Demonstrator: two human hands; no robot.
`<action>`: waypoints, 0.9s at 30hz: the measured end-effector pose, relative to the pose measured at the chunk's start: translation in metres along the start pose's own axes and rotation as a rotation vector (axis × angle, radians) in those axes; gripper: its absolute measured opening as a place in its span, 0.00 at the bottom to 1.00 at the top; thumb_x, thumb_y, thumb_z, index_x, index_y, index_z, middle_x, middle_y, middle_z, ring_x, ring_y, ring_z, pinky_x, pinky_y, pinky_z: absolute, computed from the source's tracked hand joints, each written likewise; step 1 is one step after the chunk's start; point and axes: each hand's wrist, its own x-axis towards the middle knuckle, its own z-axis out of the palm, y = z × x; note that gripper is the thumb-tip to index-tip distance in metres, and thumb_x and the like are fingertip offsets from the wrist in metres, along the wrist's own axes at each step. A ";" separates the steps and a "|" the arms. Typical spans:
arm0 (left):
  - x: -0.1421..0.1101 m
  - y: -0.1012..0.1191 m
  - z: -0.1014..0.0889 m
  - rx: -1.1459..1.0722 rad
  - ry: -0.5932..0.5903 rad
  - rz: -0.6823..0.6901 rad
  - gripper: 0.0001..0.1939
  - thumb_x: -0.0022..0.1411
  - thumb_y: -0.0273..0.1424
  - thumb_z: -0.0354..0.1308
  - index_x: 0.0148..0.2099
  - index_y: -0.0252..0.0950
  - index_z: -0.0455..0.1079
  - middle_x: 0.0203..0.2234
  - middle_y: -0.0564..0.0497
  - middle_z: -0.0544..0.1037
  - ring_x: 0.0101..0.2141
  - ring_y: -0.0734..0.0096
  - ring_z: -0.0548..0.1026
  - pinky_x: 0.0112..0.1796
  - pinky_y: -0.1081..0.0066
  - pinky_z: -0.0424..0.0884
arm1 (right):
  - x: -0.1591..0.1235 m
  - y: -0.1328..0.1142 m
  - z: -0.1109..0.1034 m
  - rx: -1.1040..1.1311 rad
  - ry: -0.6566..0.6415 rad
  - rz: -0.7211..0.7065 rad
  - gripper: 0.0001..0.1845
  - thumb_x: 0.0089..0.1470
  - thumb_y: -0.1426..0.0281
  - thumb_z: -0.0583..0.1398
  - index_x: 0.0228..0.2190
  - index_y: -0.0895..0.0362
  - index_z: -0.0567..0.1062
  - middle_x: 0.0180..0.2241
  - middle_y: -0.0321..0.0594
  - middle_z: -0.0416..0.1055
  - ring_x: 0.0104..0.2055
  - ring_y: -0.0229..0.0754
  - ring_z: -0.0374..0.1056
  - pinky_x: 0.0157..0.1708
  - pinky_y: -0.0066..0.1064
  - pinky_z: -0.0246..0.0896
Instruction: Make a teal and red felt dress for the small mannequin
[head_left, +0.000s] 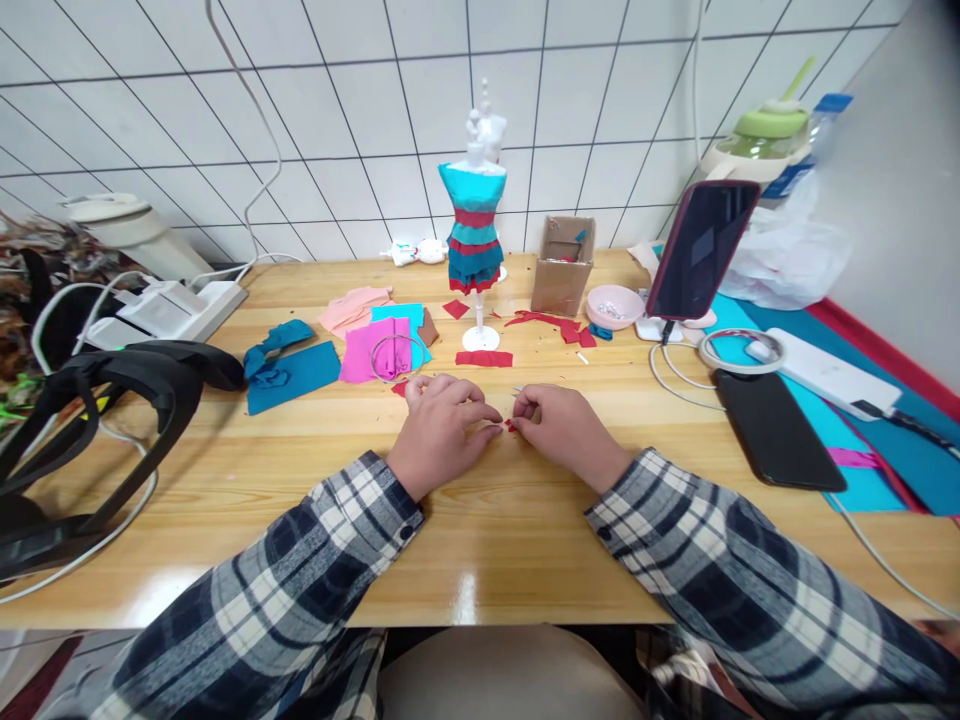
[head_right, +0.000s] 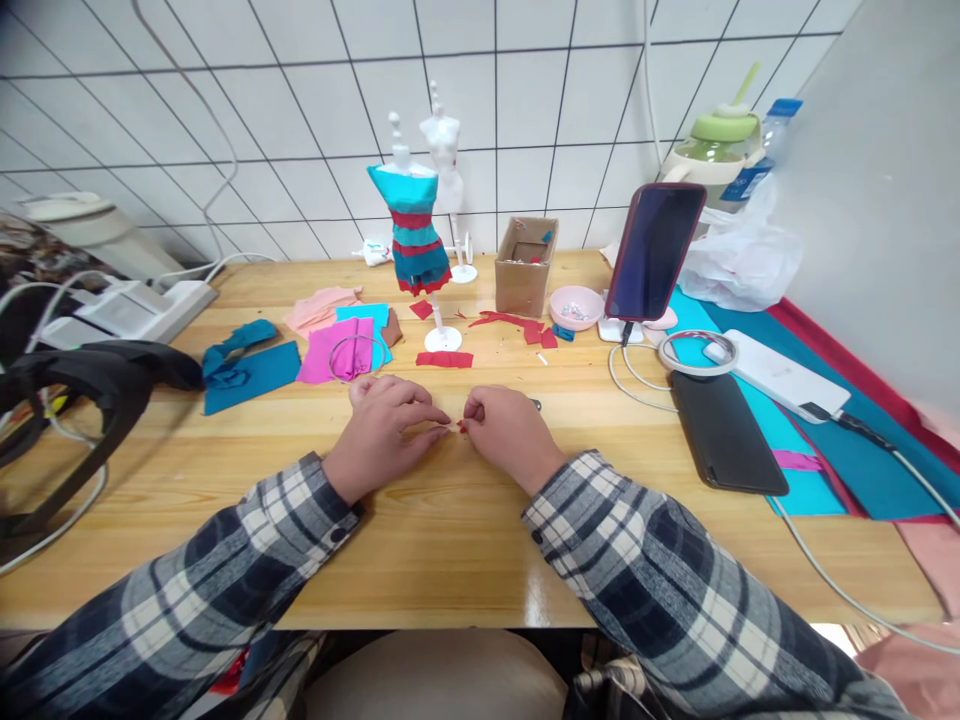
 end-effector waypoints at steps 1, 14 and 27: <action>0.001 0.001 0.002 -0.011 -0.008 0.001 0.08 0.61 0.37 0.58 0.36 0.45 0.78 0.35 0.49 0.76 0.40 0.60 0.67 0.46 0.54 0.50 | 0.000 -0.001 0.000 -0.018 -0.002 -0.007 0.03 0.48 0.74 0.60 0.26 0.55 0.74 0.27 0.33 0.74 0.30 0.36 0.67 0.30 0.28 0.55; 0.003 0.004 0.008 -0.019 -0.047 -0.023 0.07 0.60 0.36 0.59 0.33 0.43 0.77 0.33 0.51 0.77 0.40 0.62 0.68 0.42 0.56 0.51 | 0.001 0.003 -0.007 -0.012 0.001 -0.040 0.05 0.50 0.73 0.59 0.28 0.55 0.76 0.29 0.34 0.76 0.32 0.37 0.68 0.31 0.27 0.56; 0.030 0.002 0.012 -0.006 -0.112 -0.073 0.07 0.56 0.39 0.63 0.31 0.44 0.78 0.32 0.51 0.77 0.39 0.59 0.69 0.38 0.59 0.52 | 0.003 0.004 -0.002 -0.116 0.052 -0.007 0.05 0.48 0.74 0.58 0.30 0.54 0.70 0.30 0.33 0.72 0.31 0.36 0.64 0.29 0.27 0.50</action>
